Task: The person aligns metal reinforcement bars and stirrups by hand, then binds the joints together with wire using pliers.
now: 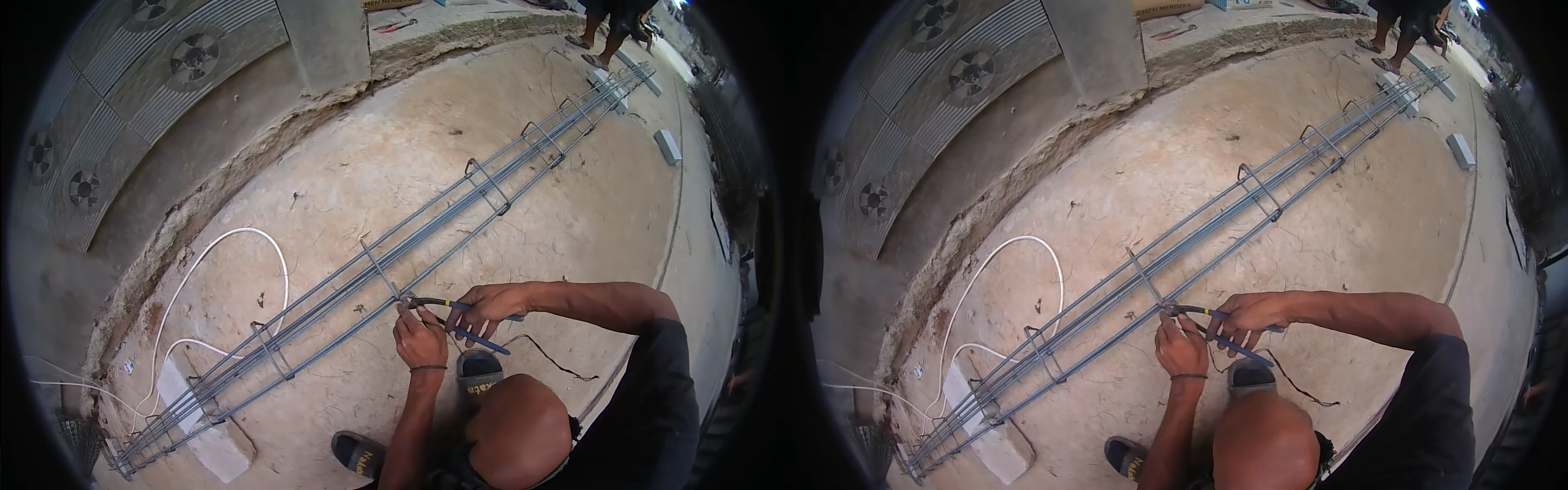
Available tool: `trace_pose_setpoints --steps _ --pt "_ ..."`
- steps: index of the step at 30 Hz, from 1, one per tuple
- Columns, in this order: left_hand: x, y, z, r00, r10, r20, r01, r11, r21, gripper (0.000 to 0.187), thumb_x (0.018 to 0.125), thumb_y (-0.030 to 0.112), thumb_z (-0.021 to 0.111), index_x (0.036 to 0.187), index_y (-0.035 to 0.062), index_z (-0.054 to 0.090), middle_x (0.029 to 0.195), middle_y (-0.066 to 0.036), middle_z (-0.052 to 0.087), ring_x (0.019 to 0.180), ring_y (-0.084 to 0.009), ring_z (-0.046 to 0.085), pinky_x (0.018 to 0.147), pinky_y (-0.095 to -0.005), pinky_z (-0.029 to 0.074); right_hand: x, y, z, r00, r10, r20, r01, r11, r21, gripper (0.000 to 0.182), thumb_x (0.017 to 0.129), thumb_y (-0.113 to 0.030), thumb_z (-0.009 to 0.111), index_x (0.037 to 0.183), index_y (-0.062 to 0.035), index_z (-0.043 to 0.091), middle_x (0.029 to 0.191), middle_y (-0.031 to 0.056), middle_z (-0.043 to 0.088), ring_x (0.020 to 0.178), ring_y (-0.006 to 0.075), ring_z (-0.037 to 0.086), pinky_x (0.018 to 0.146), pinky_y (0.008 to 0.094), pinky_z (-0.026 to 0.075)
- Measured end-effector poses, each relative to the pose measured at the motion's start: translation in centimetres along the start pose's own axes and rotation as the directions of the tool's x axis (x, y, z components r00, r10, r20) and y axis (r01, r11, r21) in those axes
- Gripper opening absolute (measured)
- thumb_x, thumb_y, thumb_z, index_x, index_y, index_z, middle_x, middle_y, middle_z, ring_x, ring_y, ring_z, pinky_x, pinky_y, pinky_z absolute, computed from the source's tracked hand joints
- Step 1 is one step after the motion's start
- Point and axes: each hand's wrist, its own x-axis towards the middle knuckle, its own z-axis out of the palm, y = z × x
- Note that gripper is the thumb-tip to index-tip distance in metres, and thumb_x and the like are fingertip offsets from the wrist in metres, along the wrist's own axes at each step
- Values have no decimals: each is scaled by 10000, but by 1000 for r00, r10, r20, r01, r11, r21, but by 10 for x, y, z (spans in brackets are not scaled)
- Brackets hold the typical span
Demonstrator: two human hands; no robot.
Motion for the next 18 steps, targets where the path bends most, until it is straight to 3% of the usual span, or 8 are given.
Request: trace_pose_setpoints --steps 6,12,14,15,17,18 --pt "-9 -3 0 995 -77 71 89 977 -195 508 828 41 572 1279 -154 445 993 -293 606 865 -449 620 737 -492 506 -4 -28 10 994 82 -67 -92 984 -152 420 872 -125 457 1255 19 551 1064 148 593 953 236 649 807 379 554" --pt "-15 -3 9 980 -158 121 191 919 -345 587 778 -16 545 1335 -138 406 1022 -299 597 888 -437 621 765 -472 509 -6 -63 32 959 207 -193 -259 916 -306 292 875 -144 453 1084 18 575 1019 123 582 900 208 633 666 361 561" --pt "-16 -5 9 976 -175 132 214 896 -390 598 768 -27 542 1340 -137 407 1014 -298 596 886 -430 622 767 -459 511 -7 -77 41 939 229 -257 -315 875 -369 253 863 -130 454 1023 27 573 924 118 587 777 191 597 645 352 559" --pt "-14 -4 6 960 -209 184 272 847 -458 567 793 -20 521 1338 -132 417 1037 -288 603 891 -407 632 768 -441 520 -7 -83 46 935 237 -265 -326 870 -370 253 863 -130 454 1023 27 573 924 118 587 777 191 597 645 352 559" --pt "-11 -2 1 940 -242 241 336 781 -526 537 818 -12 499 1337 -127 428 1061 -278 609 896 -384 642 768 -424 528 -7 -94 54 910 225 -348 -397 715 -576 239 852 -97 468 1012 44 575 884 156 621 748 232 639 647 380 557" --pt "-10 2 0 868 -349 353 492 508 -707 506 849 19 482 1335 -117 443 1098 -263 613 925 -359 645 788 -407 531 -4 -94 56 906 232 -354 -407 708 -577 239 852 -97 468 1012 44 575 884 156 621 748 232 639 647 380 557"
